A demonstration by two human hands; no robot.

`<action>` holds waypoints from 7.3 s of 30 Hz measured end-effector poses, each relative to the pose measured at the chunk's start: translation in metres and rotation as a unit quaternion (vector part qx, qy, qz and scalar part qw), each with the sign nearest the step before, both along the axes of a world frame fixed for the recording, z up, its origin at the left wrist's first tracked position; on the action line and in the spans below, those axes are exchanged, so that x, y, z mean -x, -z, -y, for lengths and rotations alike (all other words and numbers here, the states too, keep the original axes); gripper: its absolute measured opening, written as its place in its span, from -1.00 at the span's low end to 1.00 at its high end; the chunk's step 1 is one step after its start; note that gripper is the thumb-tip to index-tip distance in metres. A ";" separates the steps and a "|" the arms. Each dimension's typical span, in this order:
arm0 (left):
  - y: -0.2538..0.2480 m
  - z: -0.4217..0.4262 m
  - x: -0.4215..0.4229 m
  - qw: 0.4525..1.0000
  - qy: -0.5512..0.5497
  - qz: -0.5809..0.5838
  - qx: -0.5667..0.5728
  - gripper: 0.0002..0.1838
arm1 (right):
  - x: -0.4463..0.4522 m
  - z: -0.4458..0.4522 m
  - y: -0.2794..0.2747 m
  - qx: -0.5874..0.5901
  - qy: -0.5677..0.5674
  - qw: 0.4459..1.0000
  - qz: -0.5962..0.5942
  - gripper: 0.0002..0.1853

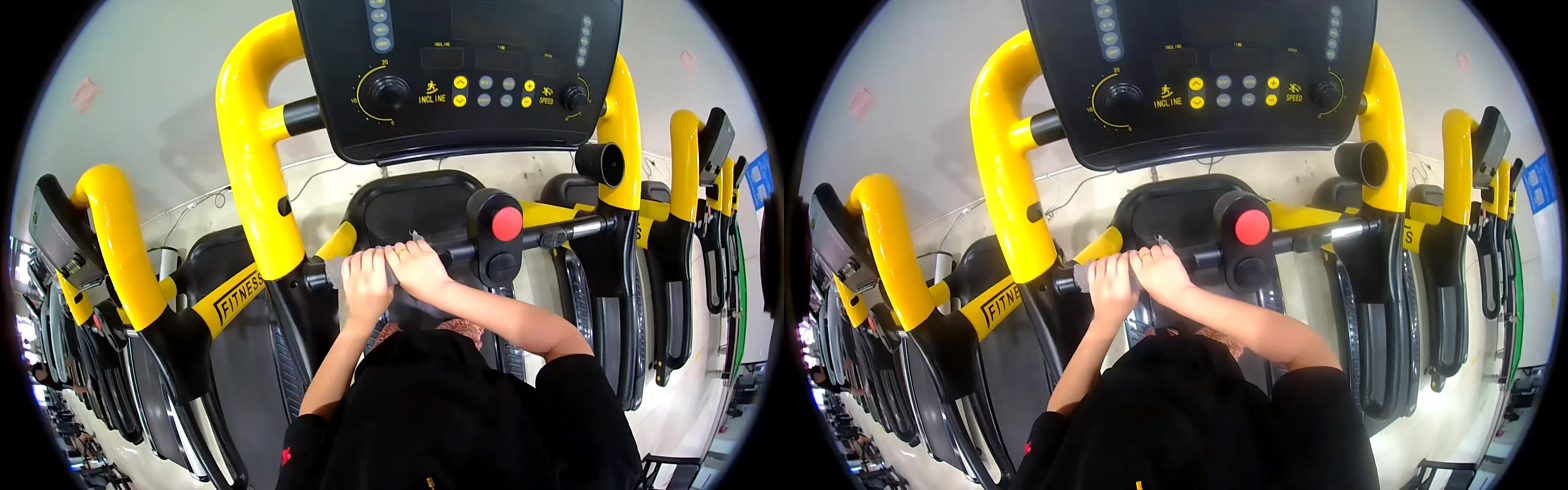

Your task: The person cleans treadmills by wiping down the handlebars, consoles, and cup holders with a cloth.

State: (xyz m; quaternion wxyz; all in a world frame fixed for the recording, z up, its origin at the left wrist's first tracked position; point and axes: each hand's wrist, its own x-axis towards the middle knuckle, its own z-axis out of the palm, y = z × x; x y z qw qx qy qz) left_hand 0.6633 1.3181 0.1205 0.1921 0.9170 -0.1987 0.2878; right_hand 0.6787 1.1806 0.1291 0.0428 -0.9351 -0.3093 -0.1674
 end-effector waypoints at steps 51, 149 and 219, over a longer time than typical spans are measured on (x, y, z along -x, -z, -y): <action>-0.005 0.065 0.043 0.981 0.130 -0.140 -0.023 -0.40 | 0.088 0.043 0.031 -0.086 0.254 0.957 -0.106 -0.34; -0.036 0.268 0.081 0.933 0.062 -0.323 0.149 -0.86 | 0.010 0.242 -0.004 -0.137 0.069 0.988 -0.005 -0.56; -0.112 0.304 0.002 0.996 -0.020 -0.058 0.063 -0.57 | 0.004 0.376 -0.080 -0.433 0.143 0.888 -0.064 -0.52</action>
